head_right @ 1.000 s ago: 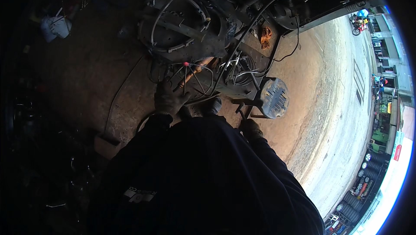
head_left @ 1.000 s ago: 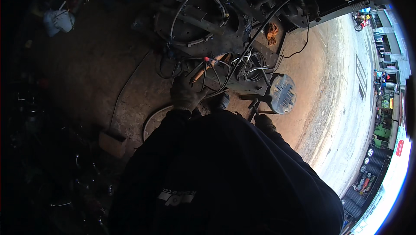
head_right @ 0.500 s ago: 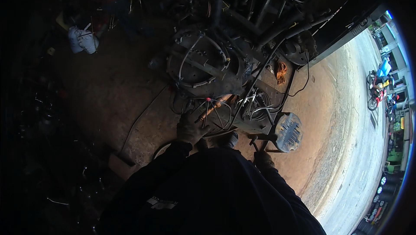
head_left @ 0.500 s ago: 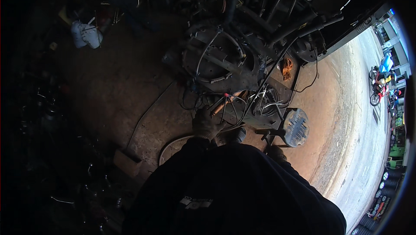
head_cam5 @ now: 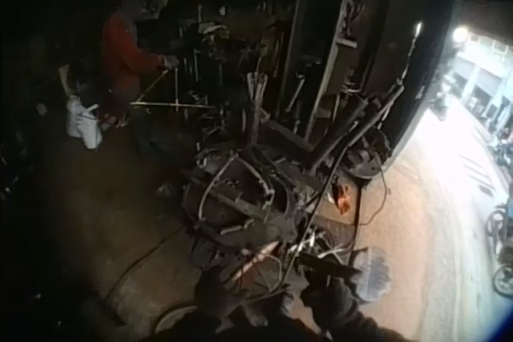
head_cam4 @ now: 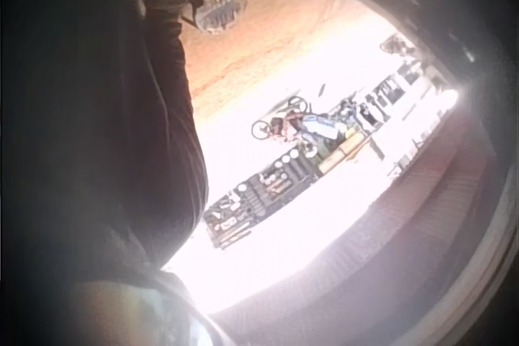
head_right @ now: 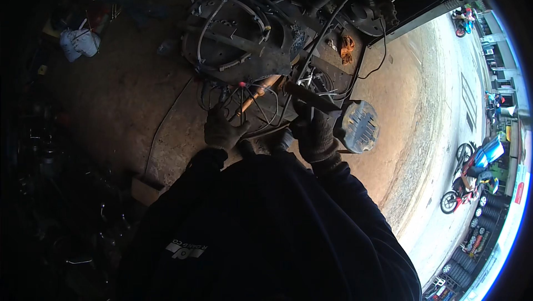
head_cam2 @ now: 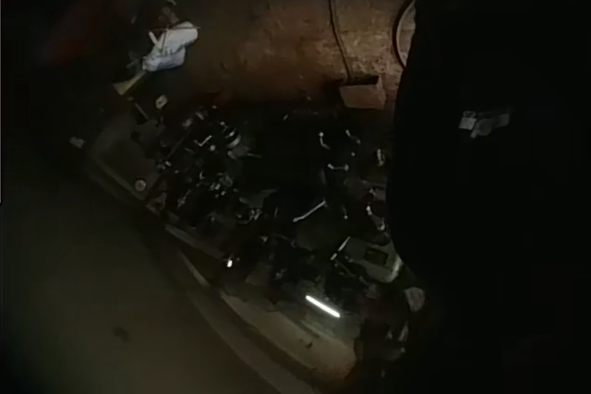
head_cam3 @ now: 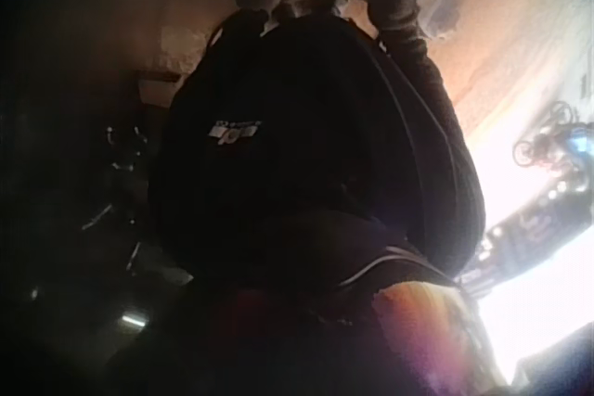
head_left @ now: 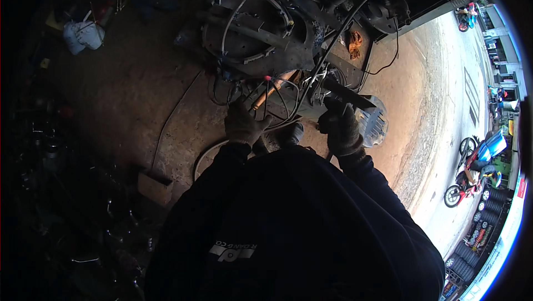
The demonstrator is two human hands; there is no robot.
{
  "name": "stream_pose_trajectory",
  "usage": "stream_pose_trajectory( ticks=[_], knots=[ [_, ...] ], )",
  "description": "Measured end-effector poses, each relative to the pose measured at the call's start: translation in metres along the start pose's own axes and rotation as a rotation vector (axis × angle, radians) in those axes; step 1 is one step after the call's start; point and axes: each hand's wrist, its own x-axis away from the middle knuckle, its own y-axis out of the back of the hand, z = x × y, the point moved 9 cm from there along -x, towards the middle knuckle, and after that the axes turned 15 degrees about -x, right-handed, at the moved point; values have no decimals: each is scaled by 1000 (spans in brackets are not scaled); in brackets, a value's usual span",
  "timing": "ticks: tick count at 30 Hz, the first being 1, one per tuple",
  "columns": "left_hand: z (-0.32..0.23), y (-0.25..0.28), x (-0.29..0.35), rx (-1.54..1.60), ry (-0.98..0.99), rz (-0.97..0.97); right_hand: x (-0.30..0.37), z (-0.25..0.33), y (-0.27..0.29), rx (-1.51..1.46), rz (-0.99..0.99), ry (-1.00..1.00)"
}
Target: The person welds the joints of a metal frame using a welding tool, then chips slag off the welded spots with a hammer by hand.
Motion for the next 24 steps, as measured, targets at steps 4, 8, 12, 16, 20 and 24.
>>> stream_pose_trajectory(
  ticks=[4, 8, 12, 16, 20, 24],
  knots=[
    [-7, 2, 2, -13, -22, -44, -26, -17, -29, 161, 143, -44],
    [-2, 2, 7, -7, -8, -87, -25, 22, -67, 509, 272, 210],
    [-6, 5, 6, 19, -9, -97, -26, 10, -79, 537, 352, 204],
    [-4, 8, 8, 33, -3, -83, -31, -6, -85, 581, 360, 263],
    [-3, 5, 8, 29, 11, -81, -33, -6, -87, 590, 341, 218],
    [-3, 4, 7, 40, 13, -55, -34, 1, -90, 576, 321, 323]
  ],
)
